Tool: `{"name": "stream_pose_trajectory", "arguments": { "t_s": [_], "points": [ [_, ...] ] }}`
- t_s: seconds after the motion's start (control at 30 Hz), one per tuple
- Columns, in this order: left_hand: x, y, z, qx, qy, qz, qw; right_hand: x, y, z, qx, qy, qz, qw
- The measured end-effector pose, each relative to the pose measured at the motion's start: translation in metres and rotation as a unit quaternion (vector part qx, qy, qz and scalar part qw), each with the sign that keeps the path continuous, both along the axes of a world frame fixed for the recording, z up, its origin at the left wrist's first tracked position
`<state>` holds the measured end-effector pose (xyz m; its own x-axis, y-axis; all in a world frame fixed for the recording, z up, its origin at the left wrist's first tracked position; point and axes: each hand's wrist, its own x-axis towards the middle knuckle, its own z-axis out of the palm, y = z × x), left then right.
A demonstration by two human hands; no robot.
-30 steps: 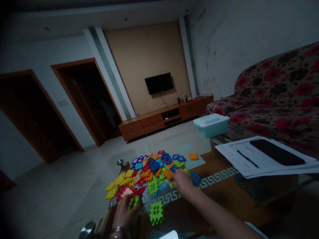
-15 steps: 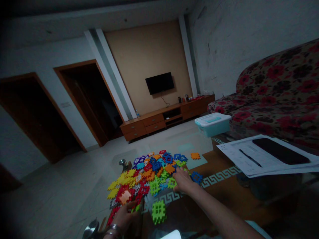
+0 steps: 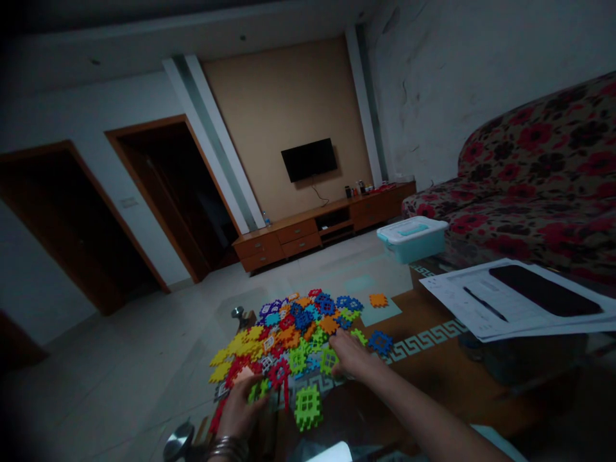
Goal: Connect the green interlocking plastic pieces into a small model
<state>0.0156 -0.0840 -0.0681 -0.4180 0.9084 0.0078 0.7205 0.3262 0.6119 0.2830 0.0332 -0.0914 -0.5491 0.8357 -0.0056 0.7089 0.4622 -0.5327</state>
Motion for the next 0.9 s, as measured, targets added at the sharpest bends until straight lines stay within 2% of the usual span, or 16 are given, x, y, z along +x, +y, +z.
{"name": "stream_pose_trajectory", "arguments": {
  "t_s": [0.1, 0.2, 0.27, 0.37, 0.53, 0.67, 0.8, 0.9],
  "points": [
    [0.003, -0.001, -0.01, 0.06, 0.034, -0.009, 0.998, -0.004, -0.005, 0.005, 0.012, 0.047, -0.008, 0.999],
    [0.008, -0.001, -0.012, 0.136, 0.057, -0.012, 0.989, -0.012, -0.015, 0.012, -0.003, 0.108, 0.006, 0.994],
    [0.013, -0.001, -0.01, 0.17, 0.039, -0.031, 0.984, -0.02, -0.024, 0.015, -0.03, 0.142, 0.02, 0.989],
    [0.02, -0.003, -0.006, 0.199, -0.008, -0.071, 0.977, -0.031, -0.039, 0.015, -0.056, 0.134, 0.04, 0.989],
    [0.026, -0.006, -0.001, 0.153, -0.048, -0.139, 0.977, -0.041, -0.059, 0.016, 0.007, 0.091, 0.054, 0.994],
    [0.031, -0.006, -0.002, 0.126, -0.057, -0.208, 0.968, -0.037, -0.055, 0.023, 0.034, 0.075, 0.051, 0.995],
    [0.047, -0.006, -0.012, 0.057, -0.018, -0.296, 0.953, -0.013, -0.031, 0.037, 0.039, 0.027, -0.059, 0.997],
    [0.06, -0.005, -0.02, -0.011, 0.046, -0.312, 0.949, 0.008, -0.014, 0.043, 0.033, -0.006, -0.101, 0.994]
  ]
}}
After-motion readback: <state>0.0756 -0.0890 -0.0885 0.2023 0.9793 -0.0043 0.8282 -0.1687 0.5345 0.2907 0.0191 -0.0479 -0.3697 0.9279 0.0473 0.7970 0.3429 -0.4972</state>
